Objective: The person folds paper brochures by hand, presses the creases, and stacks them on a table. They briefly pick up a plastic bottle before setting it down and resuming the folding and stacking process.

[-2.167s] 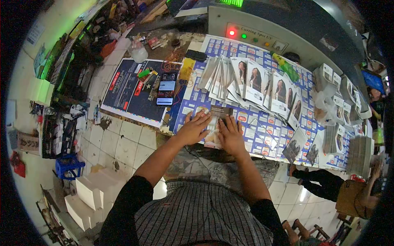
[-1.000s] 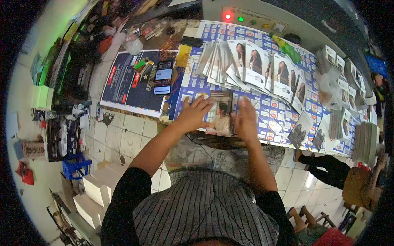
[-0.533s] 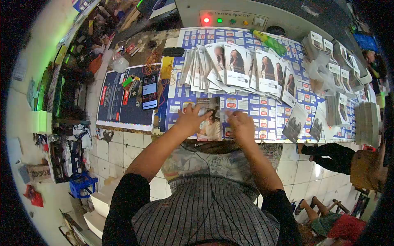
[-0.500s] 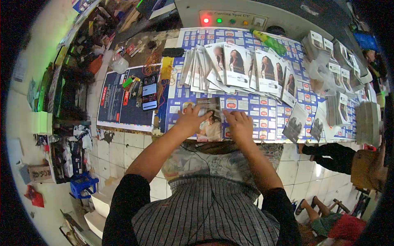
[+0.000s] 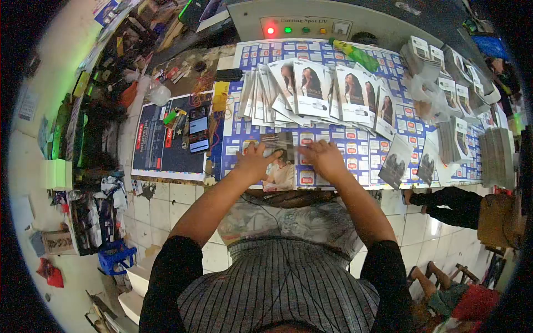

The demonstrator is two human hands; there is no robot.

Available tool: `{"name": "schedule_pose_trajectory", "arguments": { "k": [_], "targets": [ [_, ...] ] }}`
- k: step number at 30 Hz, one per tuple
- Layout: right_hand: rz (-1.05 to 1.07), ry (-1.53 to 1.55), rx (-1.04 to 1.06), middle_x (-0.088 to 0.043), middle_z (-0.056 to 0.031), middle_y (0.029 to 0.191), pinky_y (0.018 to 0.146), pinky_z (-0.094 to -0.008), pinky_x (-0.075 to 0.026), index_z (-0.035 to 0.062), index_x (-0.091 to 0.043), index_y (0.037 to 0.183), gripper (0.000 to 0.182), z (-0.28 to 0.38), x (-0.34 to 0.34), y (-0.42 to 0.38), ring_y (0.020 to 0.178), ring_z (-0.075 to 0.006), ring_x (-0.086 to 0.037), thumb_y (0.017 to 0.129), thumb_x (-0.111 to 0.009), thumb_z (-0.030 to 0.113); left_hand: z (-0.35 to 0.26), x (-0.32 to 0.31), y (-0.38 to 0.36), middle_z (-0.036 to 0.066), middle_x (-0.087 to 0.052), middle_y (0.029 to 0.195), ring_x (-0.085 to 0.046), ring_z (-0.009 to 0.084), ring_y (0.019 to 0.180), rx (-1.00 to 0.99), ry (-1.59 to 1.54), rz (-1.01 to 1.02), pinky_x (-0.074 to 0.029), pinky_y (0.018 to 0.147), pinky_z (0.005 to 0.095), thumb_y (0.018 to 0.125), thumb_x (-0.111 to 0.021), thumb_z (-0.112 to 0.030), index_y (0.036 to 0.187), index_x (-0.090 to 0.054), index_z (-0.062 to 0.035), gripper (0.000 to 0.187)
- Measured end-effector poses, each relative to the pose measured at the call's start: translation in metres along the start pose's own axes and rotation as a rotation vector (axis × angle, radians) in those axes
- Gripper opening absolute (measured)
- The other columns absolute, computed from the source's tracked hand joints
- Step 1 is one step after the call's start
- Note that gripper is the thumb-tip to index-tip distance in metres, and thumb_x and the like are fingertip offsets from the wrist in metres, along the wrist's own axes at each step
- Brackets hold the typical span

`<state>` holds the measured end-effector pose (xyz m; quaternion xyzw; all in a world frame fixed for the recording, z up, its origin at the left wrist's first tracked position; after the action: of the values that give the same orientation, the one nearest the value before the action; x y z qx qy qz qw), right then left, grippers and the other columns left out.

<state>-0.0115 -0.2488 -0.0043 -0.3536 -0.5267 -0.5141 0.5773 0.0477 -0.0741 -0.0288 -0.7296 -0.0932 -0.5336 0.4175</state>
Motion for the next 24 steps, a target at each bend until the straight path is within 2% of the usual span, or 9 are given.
{"name": "schedule_pose_trajectory", "arguments": {
  "k": [6,9,11,13,15,17,19,22,24],
  "targets": [
    [0.053,0.119,0.391,-0.066,-0.0031,0.103,0.081,-0.0414,-0.048,0.0243,-0.067,0.123,0.045,0.047,0.004,-0.069,0.097,-0.0244,-0.062,0.078,-0.068,0.016,0.0,0.001,-0.001,0.019,-0.03,0.149,-0.026,0.0491,0.14,0.021,0.004,0.031,-0.031,0.101,0.0771,0.069,-0.086,-0.04,0.15,-0.032,-0.0412,0.098],
    [0.081,0.238,-0.031,-0.065,-0.0069,0.097,0.083,-0.0475,-0.047,0.0218,-0.063,0.13,0.051,-0.007,0.016,-0.058,0.092,-0.0295,-0.061,0.079,-0.071,0.017,-0.008,0.017,-0.013,0.02,-0.031,0.15,-0.025,0.0486,0.141,-0.058,0.097,-0.092,-0.026,0.103,0.077,0.071,-0.084,-0.044,0.15,-0.035,-0.0391,0.093],
    [-0.021,0.249,-0.31,-0.064,-0.0104,0.108,0.089,-0.0491,-0.047,0.0182,-0.06,0.132,0.051,-0.057,0.014,-0.059,0.1,-0.0324,-0.061,0.082,-0.072,0.018,-0.026,0.015,-0.018,0.022,-0.034,0.148,-0.025,0.045,0.143,-0.085,0.139,-0.113,-0.023,0.107,0.0735,0.072,-0.081,-0.05,0.15,-0.038,-0.0289,0.091],
    [-0.158,0.104,-0.288,-0.06,-0.0122,0.12,0.094,-0.0488,-0.045,0.0169,-0.06,0.131,0.052,-0.055,0.03,-0.065,0.111,-0.0328,-0.057,0.081,-0.074,0.021,-0.063,0.016,-0.028,0.023,-0.038,0.146,-0.03,0.0406,0.141,-0.28,-0.081,-0.419,-0.032,0.107,0.0638,0.078,-0.075,-0.05,0.147,-0.044,-0.0165,0.083],
    [-0.288,-0.056,-0.264,-0.056,-0.014,0.132,0.1,-0.0485,-0.042,0.0156,-0.06,0.131,0.054,-0.055,0.045,-0.068,0.122,-0.0332,-0.053,0.081,-0.075,0.025,-0.083,-0.011,-0.04,0.021,-0.045,0.14,-0.04,0.0381,0.135,-0.369,0.029,-0.388,-0.039,0.103,0.0575,0.08,-0.072,-0.047,0.144,-0.046,-0.0128,0.077],
    [-0.241,0.164,-0.368,-0.047,-0.0164,0.142,0.108,-0.0499,-0.034,0.0144,-0.058,0.133,0.054,-0.071,0.039,-0.082,0.133,-0.0351,-0.043,0.082,-0.074,0.025,-0.103,-0.024,-0.043,0.02,-0.052,0.134,-0.05,0.0357,0.128,-0.489,0.133,-0.351,-0.046,0.099,0.0511,0.083,-0.069,-0.044,0.14,-0.048,-0.0091,0.071],
    [-0.298,0.192,-0.397,-0.05,-0.0174,0.139,0.105,-0.0503,-0.038,0.014,-0.058,0.133,0.055,-0.091,0.04,-0.109,0.129,-0.0367,-0.047,0.082,-0.074,0.026,-0.094,-0.018,-0.044,0.015,-0.064,0.116,-0.065,0.0334,0.103,-0.389,0.019,-0.243,-0.054,0.085,0.0443,0.087,-0.066,-0.035,0.127,-0.057,-0.0082,0.049],
    [-0.553,0.137,-0.716,-0.052,-0.0224,0.134,0.102,-0.052,-0.041,0.0058,-0.057,0.132,0.057,-0.142,0.053,-0.173,0.123,-0.0409,-0.049,0.083,-0.075,0.03,-0.071,0.094,-0.094,0.01,-0.067,0.1,-0.065,0.0279,0.083,-0.301,-0.142,-0.914,-0.054,0.072,0.0321,0.088,-0.069,-0.018,0.103,-0.067,-0.0049,0.02],
    [-0.58,0.058,-0.929,-0.051,-0.0242,0.135,0.103,-0.0522,-0.04,0.0036,-0.056,0.132,0.061,-0.167,0.05,-0.224,0.124,-0.0418,-0.048,0.082,-0.075,0.032,-0.035,0.157,-0.111,0.008,-0.066,0.09,-0.062,0.0198,0.073,-0.153,-0.64,-1.217,-0.053,0.068,0.0296,0.09,-0.069,-0.013,0.1,-0.064,-0.0039,0.014]
  ]
}}
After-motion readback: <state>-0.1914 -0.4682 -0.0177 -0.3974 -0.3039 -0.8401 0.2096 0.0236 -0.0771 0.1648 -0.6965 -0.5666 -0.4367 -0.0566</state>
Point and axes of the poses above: each hand's wrist, its own y-axis towards the middle knuckle, its own x-axis out of the back of the hand, z = x × y, the point moved 8 cm from there along y, towards the middle knuckle
